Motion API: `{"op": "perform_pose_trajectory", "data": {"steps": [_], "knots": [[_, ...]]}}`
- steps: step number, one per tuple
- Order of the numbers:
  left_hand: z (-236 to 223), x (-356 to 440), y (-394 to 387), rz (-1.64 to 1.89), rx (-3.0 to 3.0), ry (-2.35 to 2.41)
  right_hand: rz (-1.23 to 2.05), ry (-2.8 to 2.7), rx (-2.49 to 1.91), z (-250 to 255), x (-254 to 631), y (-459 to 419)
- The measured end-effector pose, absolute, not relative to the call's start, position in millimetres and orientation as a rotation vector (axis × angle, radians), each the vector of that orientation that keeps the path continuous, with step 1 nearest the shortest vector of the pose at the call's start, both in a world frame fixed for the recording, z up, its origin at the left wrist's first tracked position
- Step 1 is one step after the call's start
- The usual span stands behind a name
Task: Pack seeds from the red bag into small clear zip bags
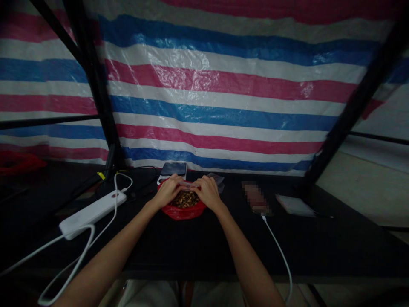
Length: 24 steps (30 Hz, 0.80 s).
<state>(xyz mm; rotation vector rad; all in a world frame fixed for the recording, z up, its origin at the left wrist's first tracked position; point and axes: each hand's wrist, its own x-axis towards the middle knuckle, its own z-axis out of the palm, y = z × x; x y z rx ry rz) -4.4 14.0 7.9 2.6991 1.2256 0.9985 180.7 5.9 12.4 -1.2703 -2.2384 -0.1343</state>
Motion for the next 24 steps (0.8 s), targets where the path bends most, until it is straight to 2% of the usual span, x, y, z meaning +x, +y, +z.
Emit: {"op": "perform_pose_trajectory", "data": {"steps": [10, 24], "knots": [[8, -2, 12, 1.029, 2.654, 1.143, -0.219, -2.229, -1.295, 11, 178, 1], [16, -3, 5, 1.030, 2.795, 1.238, -0.109, -2.214, -1.210, 13, 176, -3]]}}
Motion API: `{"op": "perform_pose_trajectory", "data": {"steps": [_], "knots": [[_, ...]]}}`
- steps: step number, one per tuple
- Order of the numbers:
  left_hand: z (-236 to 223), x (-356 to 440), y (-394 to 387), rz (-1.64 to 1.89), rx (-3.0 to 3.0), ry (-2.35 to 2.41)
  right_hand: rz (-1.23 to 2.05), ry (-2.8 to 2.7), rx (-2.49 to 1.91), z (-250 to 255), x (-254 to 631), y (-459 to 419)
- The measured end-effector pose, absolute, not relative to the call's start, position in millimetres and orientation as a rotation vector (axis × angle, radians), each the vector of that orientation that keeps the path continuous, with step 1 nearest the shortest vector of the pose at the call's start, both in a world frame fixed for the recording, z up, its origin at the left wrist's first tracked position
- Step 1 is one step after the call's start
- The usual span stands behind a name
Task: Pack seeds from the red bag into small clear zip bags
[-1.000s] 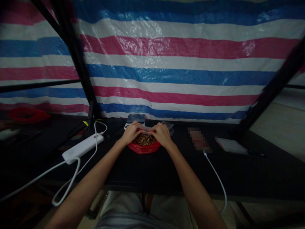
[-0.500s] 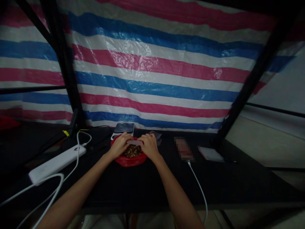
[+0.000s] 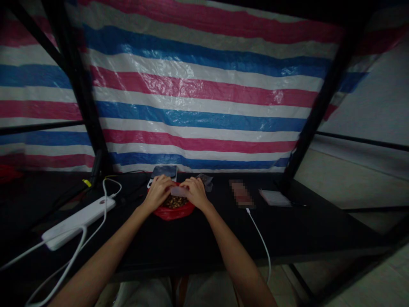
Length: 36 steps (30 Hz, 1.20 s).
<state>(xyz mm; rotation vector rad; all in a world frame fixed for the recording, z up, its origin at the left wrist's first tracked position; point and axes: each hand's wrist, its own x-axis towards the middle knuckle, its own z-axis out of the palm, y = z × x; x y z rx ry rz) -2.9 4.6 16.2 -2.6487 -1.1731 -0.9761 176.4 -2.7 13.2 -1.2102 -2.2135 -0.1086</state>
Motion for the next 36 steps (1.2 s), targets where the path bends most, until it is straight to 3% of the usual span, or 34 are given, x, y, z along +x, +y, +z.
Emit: {"op": "perform_pose_trajectory", "data": {"steps": [20, 36], "knots": [[13, -10, 12, -1.015, -2.690, -1.347, -0.019, -2.154, -1.232, 9, 182, 5], [16, -30, 25, -1.369, -2.556, -1.436, 0.129, -1.953, -1.140, 22, 170, -1]]}}
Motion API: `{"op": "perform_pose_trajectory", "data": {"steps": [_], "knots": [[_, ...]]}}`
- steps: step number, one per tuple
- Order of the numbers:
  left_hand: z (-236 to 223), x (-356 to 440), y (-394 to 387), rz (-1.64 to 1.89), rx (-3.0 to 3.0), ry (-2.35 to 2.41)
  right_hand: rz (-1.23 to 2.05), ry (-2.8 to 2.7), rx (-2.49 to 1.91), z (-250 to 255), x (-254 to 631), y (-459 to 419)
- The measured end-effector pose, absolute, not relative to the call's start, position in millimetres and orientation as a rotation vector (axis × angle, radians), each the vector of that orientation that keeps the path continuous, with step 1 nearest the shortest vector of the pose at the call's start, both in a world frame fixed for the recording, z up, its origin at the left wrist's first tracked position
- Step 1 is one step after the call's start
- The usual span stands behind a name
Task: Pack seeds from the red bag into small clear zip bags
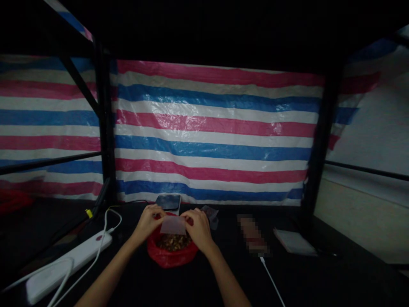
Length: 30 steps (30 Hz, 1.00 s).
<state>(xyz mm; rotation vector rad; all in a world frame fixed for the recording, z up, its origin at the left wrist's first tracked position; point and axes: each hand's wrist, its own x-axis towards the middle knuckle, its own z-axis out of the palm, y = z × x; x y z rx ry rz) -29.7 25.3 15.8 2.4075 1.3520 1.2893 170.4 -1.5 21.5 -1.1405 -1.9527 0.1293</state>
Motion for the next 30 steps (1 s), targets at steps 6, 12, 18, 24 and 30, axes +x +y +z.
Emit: {"op": "perform_pose_trajectory", "data": {"steps": [6, 12, 18, 24, 30], "knots": [[-4, -20, 26, 1.177, 2.325, 1.250, 0.071, -1.766, -1.077, 27, 177, -5], [-5, -15, 25, 1.123, 2.179, 1.062, 0.227, -1.460, -1.116, 18, 187, 13], [-4, -20, 25, 1.198, 2.142, 1.139, 0.358, -1.116, -1.005, 23, 215, 23], [-6, -36, 38, 1.284, 2.105, 1.329, -0.114, -1.006, -1.214, 37, 366, -14], [-16, -50, 50, 1.425, 1.957, 1.599, -0.329, -0.668, -1.811, 10, 523, -69]]}}
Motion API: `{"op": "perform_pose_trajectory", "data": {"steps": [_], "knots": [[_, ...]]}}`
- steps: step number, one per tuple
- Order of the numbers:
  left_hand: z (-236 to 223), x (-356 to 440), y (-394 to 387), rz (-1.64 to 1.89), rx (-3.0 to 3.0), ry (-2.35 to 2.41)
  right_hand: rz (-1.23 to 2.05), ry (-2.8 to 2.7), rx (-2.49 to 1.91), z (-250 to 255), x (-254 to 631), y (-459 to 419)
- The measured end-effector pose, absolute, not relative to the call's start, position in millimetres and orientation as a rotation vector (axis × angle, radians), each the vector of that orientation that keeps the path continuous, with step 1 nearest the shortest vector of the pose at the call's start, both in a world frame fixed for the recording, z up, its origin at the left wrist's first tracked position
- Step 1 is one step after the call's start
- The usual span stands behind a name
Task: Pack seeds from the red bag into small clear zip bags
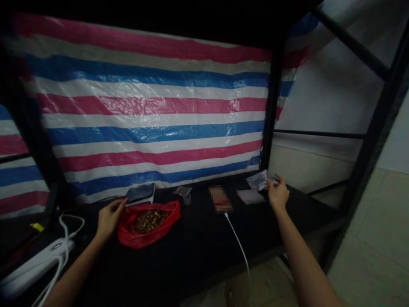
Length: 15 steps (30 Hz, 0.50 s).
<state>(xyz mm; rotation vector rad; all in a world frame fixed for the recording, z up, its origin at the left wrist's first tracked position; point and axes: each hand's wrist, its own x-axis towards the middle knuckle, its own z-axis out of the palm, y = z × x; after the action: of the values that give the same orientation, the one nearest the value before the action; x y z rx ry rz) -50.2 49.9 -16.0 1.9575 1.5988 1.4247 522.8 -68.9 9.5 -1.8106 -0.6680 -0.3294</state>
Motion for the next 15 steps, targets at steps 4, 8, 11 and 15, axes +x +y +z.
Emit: {"op": "perform_pose_trajectory", "data": {"steps": [4, 8, 11, 15], "knots": [[-19, -45, 42, 1.473, 1.910, 1.632, -0.268, -0.666, -1.974, -12, 536, -71], [-16, -37, 35, 1.501, 1.905, 1.619, -0.268, -0.812, -2.127, -19, 518, -59], [-14, -35, 33, 1.534, 1.849, 1.582, -0.330, -0.880, -2.262, -21, 508, -57], [-12, -35, 32, 1.588, 1.790, 1.530, -0.668, -1.085, -2.334, -21, 500, -68]]}}
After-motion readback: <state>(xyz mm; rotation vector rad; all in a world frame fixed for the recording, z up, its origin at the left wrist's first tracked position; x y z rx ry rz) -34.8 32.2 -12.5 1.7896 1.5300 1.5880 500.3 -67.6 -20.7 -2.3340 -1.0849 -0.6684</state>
